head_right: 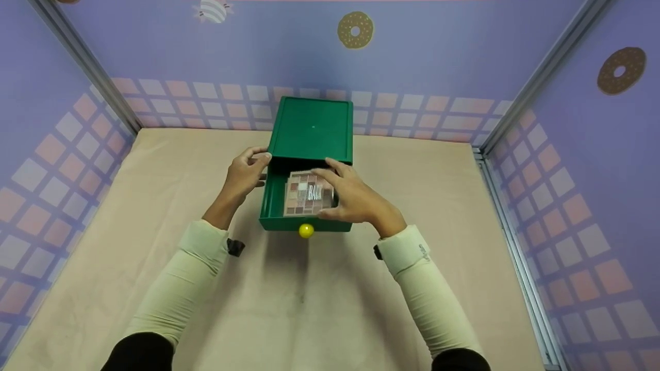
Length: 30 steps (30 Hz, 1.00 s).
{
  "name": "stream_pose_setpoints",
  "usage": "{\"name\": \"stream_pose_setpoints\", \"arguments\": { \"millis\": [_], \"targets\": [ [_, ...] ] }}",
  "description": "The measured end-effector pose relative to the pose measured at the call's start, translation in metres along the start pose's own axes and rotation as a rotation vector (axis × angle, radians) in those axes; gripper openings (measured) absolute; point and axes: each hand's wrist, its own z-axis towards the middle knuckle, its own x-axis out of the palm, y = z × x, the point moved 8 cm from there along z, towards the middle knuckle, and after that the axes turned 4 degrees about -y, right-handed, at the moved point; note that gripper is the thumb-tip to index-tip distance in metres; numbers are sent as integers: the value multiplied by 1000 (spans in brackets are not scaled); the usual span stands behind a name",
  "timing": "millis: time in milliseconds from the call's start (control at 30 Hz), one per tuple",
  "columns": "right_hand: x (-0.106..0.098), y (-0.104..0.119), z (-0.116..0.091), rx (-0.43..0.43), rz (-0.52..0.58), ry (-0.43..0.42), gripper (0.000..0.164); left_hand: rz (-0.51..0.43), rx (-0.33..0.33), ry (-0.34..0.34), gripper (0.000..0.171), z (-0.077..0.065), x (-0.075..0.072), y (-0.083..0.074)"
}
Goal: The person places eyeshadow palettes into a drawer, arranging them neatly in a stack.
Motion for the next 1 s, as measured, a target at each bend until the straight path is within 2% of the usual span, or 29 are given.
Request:
{"name": "stream_pose_setpoints", "arguments": {
  "millis": [200, 367, 500, 800, 1000],
  "targets": [
    [-7, 10, -5, 26, -34, -139, 81, -12, 3, 4, 42, 1, 1, 0],
    [-10, 26, -14, -3, -76, -309, 68, -7, 5, -5, 41, 2, 0, 1],
    [-6, 40, -23, -23, -129, -408, 59, -4, 4, -3, 42, 2, 0, 1],
    [9, 69, -45, -142, -243, -550, 48, -28, -3, 0, 42, 1, 1, 0],
    [28, 79, -53, -161, -298, -555, 43, -23, 1, -9, 41, 0, 0, 1]
  ]
}}
